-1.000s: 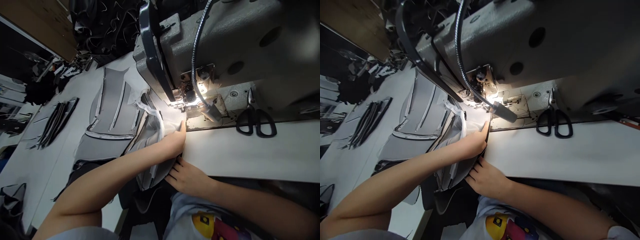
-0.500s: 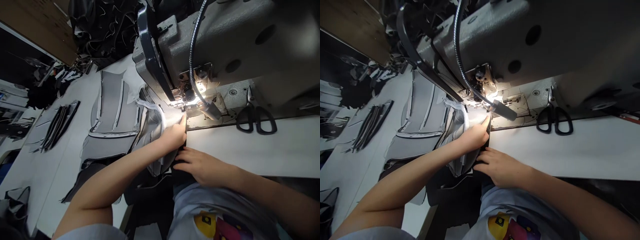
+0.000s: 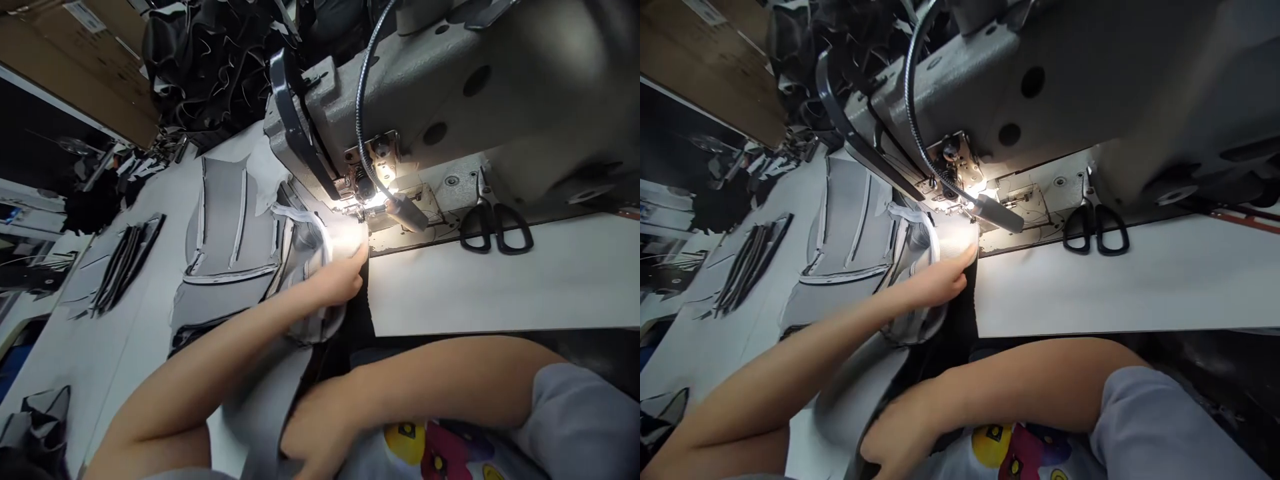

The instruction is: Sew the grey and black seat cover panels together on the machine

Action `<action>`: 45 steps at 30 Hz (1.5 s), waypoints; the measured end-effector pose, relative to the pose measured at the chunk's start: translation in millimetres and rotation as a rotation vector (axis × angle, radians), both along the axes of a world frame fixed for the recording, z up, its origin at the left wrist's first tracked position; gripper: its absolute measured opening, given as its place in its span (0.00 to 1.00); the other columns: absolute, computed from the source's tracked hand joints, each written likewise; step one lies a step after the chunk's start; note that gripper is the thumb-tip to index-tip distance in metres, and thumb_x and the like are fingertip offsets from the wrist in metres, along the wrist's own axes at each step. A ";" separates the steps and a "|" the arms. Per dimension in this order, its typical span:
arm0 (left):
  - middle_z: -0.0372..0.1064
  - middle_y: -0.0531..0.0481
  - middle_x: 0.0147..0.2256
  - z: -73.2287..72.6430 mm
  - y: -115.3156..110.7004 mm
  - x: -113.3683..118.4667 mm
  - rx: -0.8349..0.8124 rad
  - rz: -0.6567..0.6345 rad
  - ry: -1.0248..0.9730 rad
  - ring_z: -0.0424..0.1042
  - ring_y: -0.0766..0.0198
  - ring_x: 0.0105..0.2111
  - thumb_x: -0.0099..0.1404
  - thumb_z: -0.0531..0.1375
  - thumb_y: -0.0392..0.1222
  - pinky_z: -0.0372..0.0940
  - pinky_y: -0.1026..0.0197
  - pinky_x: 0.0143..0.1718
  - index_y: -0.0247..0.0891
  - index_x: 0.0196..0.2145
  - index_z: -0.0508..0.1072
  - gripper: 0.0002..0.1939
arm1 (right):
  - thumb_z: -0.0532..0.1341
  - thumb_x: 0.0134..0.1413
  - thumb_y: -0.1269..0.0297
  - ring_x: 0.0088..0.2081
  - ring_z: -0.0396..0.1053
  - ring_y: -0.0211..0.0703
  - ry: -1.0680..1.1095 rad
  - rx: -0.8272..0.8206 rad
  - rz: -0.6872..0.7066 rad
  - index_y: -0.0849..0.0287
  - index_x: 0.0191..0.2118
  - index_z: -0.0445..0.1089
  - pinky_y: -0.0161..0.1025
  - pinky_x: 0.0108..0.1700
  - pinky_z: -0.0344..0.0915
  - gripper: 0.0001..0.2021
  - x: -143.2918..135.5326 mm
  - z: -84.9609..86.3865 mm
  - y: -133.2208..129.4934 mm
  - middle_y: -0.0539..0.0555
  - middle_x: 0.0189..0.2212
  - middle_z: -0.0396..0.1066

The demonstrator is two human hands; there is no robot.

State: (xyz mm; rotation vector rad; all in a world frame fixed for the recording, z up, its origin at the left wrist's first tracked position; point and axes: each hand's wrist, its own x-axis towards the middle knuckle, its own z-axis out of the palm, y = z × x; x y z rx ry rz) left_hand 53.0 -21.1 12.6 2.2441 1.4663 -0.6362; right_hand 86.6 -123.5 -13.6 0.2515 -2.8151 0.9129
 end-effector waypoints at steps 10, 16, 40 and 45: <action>0.63 0.50 0.62 -8.6 6.5 -36.7 -0.073 0.177 -0.497 0.64 0.58 0.59 0.57 0.47 0.33 0.56 0.58 0.63 0.36 0.66 0.59 0.37 | 0.64 0.58 0.66 0.62 0.60 0.55 0.122 0.273 -0.289 0.56 0.59 0.67 0.53 0.62 0.55 0.23 142.4 -63.0 62.2 0.58 0.62 0.63; 0.65 0.51 0.60 -2.8 9.6 -38.1 -0.086 0.145 -0.537 0.64 0.58 0.60 0.56 0.48 0.34 0.56 0.60 0.63 0.37 0.63 0.64 0.35 | 0.52 0.66 0.74 0.39 0.71 0.43 0.165 0.548 -0.221 0.61 0.50 0.70 0.41 0.39 0.61 0.13 114.5 -45.6 105.0 0.56 0.38 0.74; 0.76 0.38 0.39 -8.1 16.7 9.9 -0.062 0.098 0.095 0.77 0.50 0.36 0.62 0.50 0.33 0.66 0.58 0.33 0.31 0.70 0.34 0.43 | 0.51 0.64 0.73 0.48 0.71 0.52 0.242 0.451 -0.535 0.67 0.49 0.72 0.53 0.56 0.64 0.15 121.2 -62.0 62.0 0.60 0.45 0.75; 0.76 0.38 0.37 -10.1 21.3 10.3 -0.084 0.092 0.049 0.76 0.53 0.35 0.62 0.49 0.31 0.66 0.59 0.32 0.27 0.70 0.36 0.41 | 0.53 0.64 0.74 0.53 0.68 0.49 0.231 0.468 -0.475 0.63 0.52 0.71 0.48 0.56 0.64 0.15 140.1 -62.9 91.3 0.58 0.51 0.73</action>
